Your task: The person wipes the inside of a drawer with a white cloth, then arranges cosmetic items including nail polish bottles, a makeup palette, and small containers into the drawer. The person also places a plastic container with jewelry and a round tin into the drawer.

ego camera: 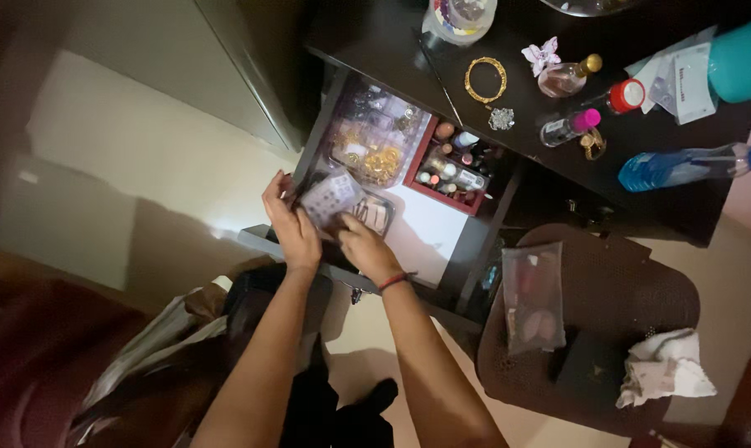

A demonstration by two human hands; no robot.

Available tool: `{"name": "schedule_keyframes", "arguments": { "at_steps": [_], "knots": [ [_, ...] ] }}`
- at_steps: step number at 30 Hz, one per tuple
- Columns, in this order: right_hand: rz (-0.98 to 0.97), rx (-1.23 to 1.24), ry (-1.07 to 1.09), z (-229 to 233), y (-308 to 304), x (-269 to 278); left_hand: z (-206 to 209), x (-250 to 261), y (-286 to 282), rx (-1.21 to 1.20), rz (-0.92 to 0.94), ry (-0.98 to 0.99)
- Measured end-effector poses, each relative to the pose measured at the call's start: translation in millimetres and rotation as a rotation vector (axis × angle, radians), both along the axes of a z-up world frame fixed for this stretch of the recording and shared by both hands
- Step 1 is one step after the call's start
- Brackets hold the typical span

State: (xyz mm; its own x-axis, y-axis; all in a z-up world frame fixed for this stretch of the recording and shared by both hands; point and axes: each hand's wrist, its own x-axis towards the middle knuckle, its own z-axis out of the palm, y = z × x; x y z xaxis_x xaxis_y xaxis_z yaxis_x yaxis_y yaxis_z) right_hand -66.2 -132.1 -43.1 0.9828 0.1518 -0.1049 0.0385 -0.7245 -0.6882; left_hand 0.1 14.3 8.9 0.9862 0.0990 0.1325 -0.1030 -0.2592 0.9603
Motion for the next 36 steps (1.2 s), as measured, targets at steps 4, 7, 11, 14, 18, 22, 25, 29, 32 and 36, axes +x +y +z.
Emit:
{"name": "schedule_keyframes", "arguments": {
  "at_steps": [4,7,11,14,18,22,25,29,32,36],
  "knots": [
    [-0.197,-0.024,-0.101,2,9,13,-1,-2,1,0.034,-0.028,-0.009],
    [-0.458,-0.075,-0.006,-5,17,28,-2,-4,1,0.029,-0.036,0.027],
    [-0.354,0.014,-0.035,-26,33,41,0,3,-1,0.140,-0.028,0.008],
    [-0.286,0.054,-0.129,-42,42,39,-1,0,-4,0.183,-0.068,0.029],
    [-0.285,0.129,-0.140,-45,47,43,-2,4,-4,0.296,-0.087,0.061],
    [-0.453,0.201,-0.135,-28,17,55,0,5,-6,0.400,-0.099,-0.003],
    [-0.721,-0.193,-0.430,-6,-45,91,4,4,-7,0.352,-0.116,0.045],
    [-0.959,0.379,-0.678,33,-144,177,10,4,-7,0.356,-0.139,0.058],
    [-0.800,-0.118,-0.649,62,-192,214,12,5,-7,0.366,-0.146,0.027],
    [-0.598,-0.238,-0.563,83,-210,239,6,6,-6,0.390,-0.166,0.034]
  ]
}}
